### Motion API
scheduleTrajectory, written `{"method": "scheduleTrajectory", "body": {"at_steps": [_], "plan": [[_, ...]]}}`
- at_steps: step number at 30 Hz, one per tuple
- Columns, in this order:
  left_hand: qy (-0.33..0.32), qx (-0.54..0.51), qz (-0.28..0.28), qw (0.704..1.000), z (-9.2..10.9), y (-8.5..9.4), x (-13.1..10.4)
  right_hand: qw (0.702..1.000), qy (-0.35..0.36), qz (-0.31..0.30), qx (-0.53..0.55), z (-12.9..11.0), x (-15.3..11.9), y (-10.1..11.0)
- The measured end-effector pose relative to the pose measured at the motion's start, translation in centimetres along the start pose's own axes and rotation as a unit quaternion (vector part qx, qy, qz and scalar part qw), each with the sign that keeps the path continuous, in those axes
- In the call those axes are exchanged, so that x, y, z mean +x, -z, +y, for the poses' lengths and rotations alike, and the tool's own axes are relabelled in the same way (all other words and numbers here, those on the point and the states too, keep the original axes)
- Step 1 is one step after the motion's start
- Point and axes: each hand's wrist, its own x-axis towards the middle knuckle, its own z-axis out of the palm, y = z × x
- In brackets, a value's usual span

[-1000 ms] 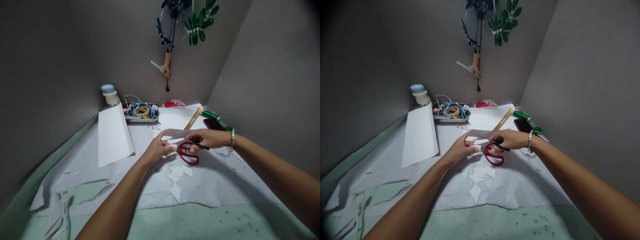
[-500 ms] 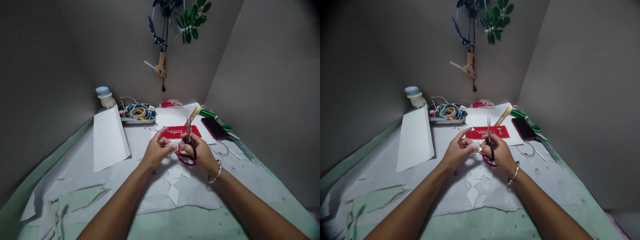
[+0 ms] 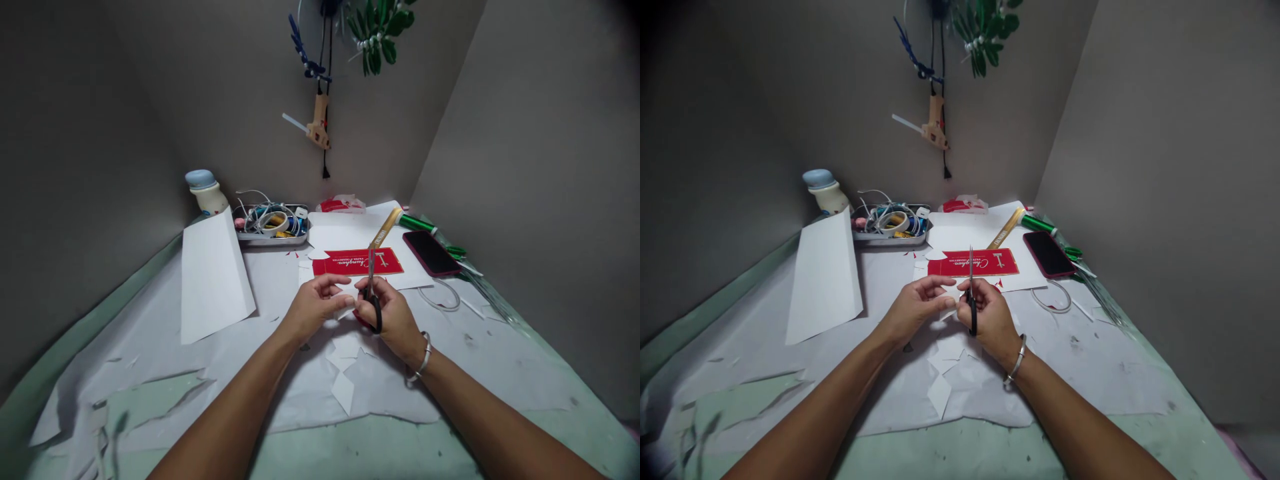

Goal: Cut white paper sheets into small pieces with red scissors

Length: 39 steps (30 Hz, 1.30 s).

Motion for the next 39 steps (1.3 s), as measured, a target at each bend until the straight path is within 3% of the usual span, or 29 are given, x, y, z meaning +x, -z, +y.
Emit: {"method": "scheduleTrajectory", "body": {"at_steps": [8,13,23,39], "plan": [[0.049,-0.051,-0.056,0.996,-0.7,0.2,0.0,0.999,0.009,0.038,-0.005,0.2,0.1,-0.2],[0.045,-0.042,-0.047,0.997,-0.9,0.1,0.1,0.999,0.011,0.044,-0.008,0.1,-0.1,0.0],[0.04,-0.084,-0.047,0.995,-0.6,0.3,0.1,0.994,-0.005,0.022,0.11,1.2,-0.1,0.3],[0.044,0.026,-0.033,0.998,-0.7,0.2,-0.1,0.999,0.017,0.035,-0.014,0.4,0.0,0.2]]}}
